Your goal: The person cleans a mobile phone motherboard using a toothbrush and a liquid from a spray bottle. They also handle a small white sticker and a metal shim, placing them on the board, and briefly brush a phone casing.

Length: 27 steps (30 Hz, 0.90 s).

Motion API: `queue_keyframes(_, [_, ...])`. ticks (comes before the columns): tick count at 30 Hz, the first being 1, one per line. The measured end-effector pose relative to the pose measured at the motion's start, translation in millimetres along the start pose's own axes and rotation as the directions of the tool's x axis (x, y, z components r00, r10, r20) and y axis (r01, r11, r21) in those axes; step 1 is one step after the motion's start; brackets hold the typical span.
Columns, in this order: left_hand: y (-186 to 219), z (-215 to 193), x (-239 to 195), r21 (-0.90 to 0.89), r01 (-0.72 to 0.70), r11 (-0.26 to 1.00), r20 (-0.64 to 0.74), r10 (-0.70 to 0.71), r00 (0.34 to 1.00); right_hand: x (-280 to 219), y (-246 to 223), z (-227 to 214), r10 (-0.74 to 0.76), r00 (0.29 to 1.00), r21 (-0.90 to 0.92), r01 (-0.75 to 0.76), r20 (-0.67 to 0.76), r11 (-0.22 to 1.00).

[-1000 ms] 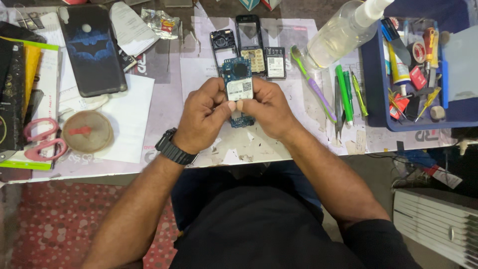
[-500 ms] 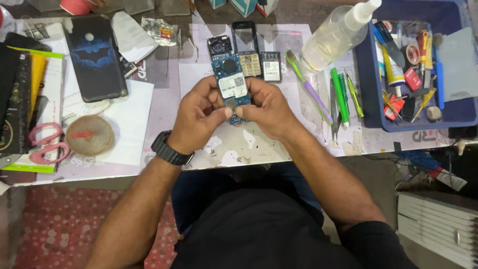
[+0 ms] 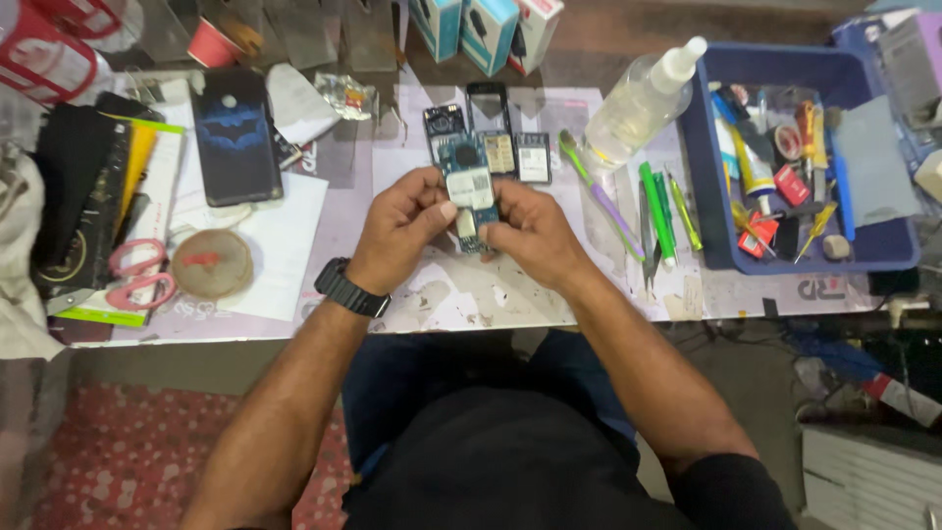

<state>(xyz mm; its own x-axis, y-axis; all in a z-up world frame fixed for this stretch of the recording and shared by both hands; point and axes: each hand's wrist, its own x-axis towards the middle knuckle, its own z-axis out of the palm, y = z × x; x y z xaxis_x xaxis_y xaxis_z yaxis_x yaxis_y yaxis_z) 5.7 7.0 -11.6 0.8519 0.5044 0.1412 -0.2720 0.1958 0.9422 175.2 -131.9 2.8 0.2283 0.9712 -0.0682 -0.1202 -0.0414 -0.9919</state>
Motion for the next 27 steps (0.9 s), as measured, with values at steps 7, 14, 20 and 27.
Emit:
queue_keyframes(7, [-4.4,1.5,0.9,-0.001,0.004,1.000,0.008,-0.004,1.000,-15.2,-19.6,0.3,-0.121,0.992,-0.477,0.089,-0.036,0.874])
queue_keyframes(14, [-3.1,-1.2,0.5,0.059,-0.054,0.997,0.015,0.053,0.998,-19.9,-39.6,38.0,-0.602,0.785,-0.848,0.414,0.148,0.331])
queue_keyframes(20, [8.1,-6.2,-0.2,-0.207,0.138,0.969,-0.055,-0.152,0.987,-15.4,-46.0,48.7,-0.671,0.704,-0.883,0.442,0.234,0.156])
queue_keyframes(27, [11.2,-2.6,-1.4,-0.205,0.133,0.970,-0.056,-0.147,0.988,-15.6,-26.1,40.3,-0.632,0.756,-0.876,0.411,0.172,0.253])
